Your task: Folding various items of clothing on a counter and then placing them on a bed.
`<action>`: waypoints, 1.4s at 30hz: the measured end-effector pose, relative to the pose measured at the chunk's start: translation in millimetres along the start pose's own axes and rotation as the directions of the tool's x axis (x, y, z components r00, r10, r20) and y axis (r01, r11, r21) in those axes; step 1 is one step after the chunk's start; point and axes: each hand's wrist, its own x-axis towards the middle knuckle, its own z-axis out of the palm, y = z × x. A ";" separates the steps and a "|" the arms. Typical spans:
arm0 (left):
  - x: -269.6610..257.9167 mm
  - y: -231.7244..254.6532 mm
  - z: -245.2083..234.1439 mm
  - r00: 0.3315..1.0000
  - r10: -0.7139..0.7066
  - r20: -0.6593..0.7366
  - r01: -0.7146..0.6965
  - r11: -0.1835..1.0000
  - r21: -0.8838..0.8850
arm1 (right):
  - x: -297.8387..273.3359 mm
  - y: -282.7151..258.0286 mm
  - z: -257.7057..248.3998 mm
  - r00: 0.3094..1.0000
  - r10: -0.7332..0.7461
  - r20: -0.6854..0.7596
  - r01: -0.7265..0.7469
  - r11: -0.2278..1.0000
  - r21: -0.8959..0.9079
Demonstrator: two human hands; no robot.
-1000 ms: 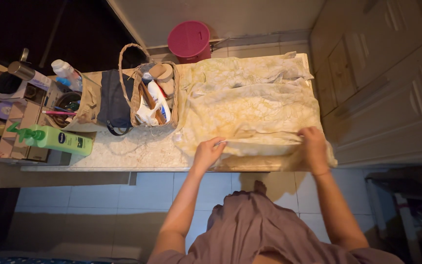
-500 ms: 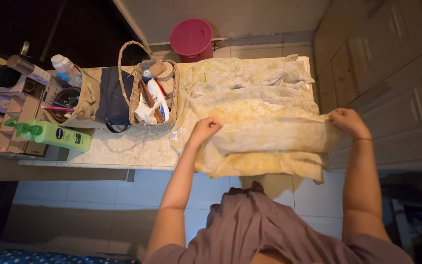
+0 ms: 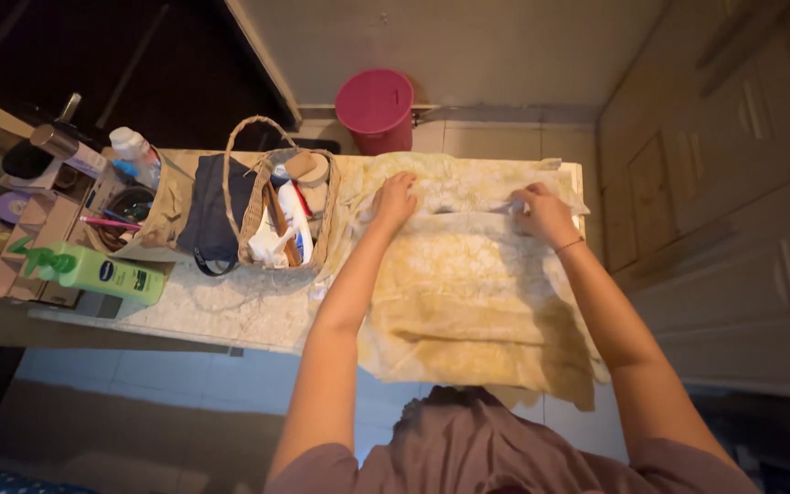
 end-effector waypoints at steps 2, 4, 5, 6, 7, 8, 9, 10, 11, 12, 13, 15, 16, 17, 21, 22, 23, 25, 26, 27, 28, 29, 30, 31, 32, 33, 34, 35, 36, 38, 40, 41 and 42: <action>9.4 -7.1 11.3 0.998 0.054 -0.019 -0.053 0.997 0.050 | 7.7 6.5 6.3 1.000 0.021 0.014 -0.020 0.999 -0.047; 13.8 -2.2 6.6 0.994 0.104 -0.033 -0.100 0.990 0.103 | 13.3 11.3 9.5 0.999 0.041 0.031 -0.038 0.995 -0.093; 14.0 6.8 -2.9 0.997 0.014 0.074 -0.026 0.987 0.160 | 14.8 13.5 9.3 1.000 0.030 -0.004 -0.031 0.997 -0.074; 11.3 15.8 -11.3 0.981 -0.084 0.178 0.043 0.974 0.222 | 13.6 15.5 9.7 0.999 0.023 -0.037 -0.025 0.998 -0.055; 8.7 18.7 -17.6 0.980 -0.091 0.176 0.051 0.974 0.223 | 14.9 17.0 7.5 0.999 0.020 -0.030 -0.021 0.998 -0.052; 4.7 21.8 -24.0 0.985 -0.075 0.157 0.040 0.976 0.216 | 14.5 18.1 5.7 0.997 0.030 -0.078 -0.024 0.997 0.076; 0.6 25.3 -30.6 0.989 -0.058 0.138 0.028 0.977 0.209 | 13.8 18.9 3.6 0.991 0.047 -0.123 -0.021 0.979 0.203; -6.7 32.8 -41.1 0.989 -0.061 0.136 0.032 0.977 0.210 | 9.9 14.7 -1.9 0.992 0.044 -0.121 -0.019 0.979 0.204; -14.5 40.7 -52.0 0.997 0.075 0.031 -0.079 0.986 0.145 | 5.7 9.8 -7.8 0.984 0.033 -0.173 0.019 0.957 0.289; -20.1 48.5 -64.5 0.975 0.207 -0.085 -0.199 0.976 0.093 | 3.8 4.4 -14.4 0.973 0.025 -0.230 0.063 0.927 0.370; -32.0 56.8 -75.6 0.974 0.207 -0.090 -0.198 0.975 0.096 | -7.1 -0.3 -20.7 0.973 0.020 -0.231 0.069 0.926 0.370; -58.0 72.4 -96.7 0.850 0.498 -0.170 -0.457 0.859 0.230 | -30.3 -9.3 -31.5 0.923 -0.150 -0.355 0.236 0.949 0.211; -71.7 66.9 -94.0 0.853 0.492 -0.172 -0.451 0.862 0.232 | -44.4 -8.9 -32.1 0.924 -0.154 -0.350 0.239 0.947 0.214; -85.7 61.4 -91.4 0.846 0.528 -0.070 -0.494 0.827 0.267 | -58.6 -8.6 -32.8 0.925 -0.203 -0.320 0.259 0.955 0.144; -122.9 30.2 -71.5 0.842 0.529 0.105 -0.538 0.838 0.093 | -100.6 -0.4 -29.3 0.950 -0.245 -0.194 0.258 0.965 0.044; -125.5 29.1 -71.4 0.846 0.523 0.105 -0.532 0.841 0.095 | -102.3 -1.2 -29.1 0.950 -0.248 -0.190 0.261 0.964 0.048; -128.0 28.0 -71.4 0.896 0.434 0.096 -0.441 0.894 0.072 | -104.0 -2.0 -28.8 0.961 -0.215 -0.176 0.228 0.972 0.055; -131.5 32.5 -74.8 0.936 0.338 0.094 -0.344 0.938 0.045 | -108.7 -4.5 -28.8 0.971 -0.177 -0.160 0.189 0.980 0.062; -129.0 37.3 -78.4 0.936 0.350 0.038 -0.352 0.934 0.054 | -108.0 -5.5 -29.2 0.972 -0.154 -0.179 0.167 0.984 0.060; -126.5 42.1 -82.0 0.932 0.362 -0.018 -0.360 0.931 0.062 | -107.2 -6.3 -29.5 0.971 -0.132 -0.198 0.146 0.988 0.058; -127.1 43.5 -82.5 0.932 0.362 -0.016 -0.360 0.931 0.061 | -107.8 -6.8 -28.7 0.972 -0.129 -0.197 0.143 0.988 0.057; -127.5 44.8 -82.9 0.941 0.333 0.058 -0.337 0.939 0.064 | -108.3 -7.1 -27.8 0.970 -0.103 -0.221 0.119 0.991 0.060; -128.7 46.2 -83.3 0.944 0.301 0.131 -0.312 0.947 0.070 | -108.8 -7.4 -26.7 0.967 -0.077 -0.243 0.095 0.993 0.064; -132.2 44.5 -81.5 0.945 0.300 0.132 -0.311 0.948 0.069 | -112.6 -5.0 -25.1 0.968 -0.076 -0.241 0.094 0.993 0.065; -135.7 42.5 -79.6 0.937 0.325 0.129 -0.335 0.940 0.063 | -115.8 -2.5 -23.3 0.965 -0.052 -0.257 0.071 0.995 0.066; -139.1 40.5 -77.8 0.929 0.349 0.125 -0.358 0.932 0.057 | -118.9 0.0 -21.5 0.962 -0.028 -0.272 0.048 0.997 0.067; -144.4 41.0 -78.2 0.930 0.347 0.124 -0.355 0.933 0.057 | -122.8 2.1 -21.2 0.962 -0.029 -0.270 0.049 0.997 0.068; -149.6 41.5 -78.7 0.933 0.353 0.065 -0.357 0.932 0.056 | -126.5 4.2 -21.0 0.958 -0.031 -0.285 0.044 0.998 0.041; -154.2 42.0 -79.2 0.934 0.358 0.004 -0.357 0.932 0.056 | -129.3 6.6 -21.0 0.954 -0.034 -0.298 0.040 0.999 0.015; -161.5 65.8 -90.3 0.950 0.302 -0.075 -0.299 0.953 0.042 | -134.1 6.3 -20.9 0.953 -0.052 -0.297 0.047 0.999 -0.024; -163.0 102.0 -108.5 0.956 0.251 -0.153 -0.250 0.968 0.027 | -133.9 4.2 -19.6 0.950 -0.070 -0.305 0.053 0.997 -0.062; -162.0 126.5 -121.0 0.961 0.213 -0.176 -0.253 0.935 -0.250 | -131.5 1.9 -18.6 0.948 -0.090 -0.306 0.060 0.993 -0.105; -165.0 151.3 -133.0 0.969 0.163 -0.186 -0.237 0.829 -0.507 | -131.3 -0.7 -16.9 0.948 -0.111 -0.300 0.069 0.987 -0.147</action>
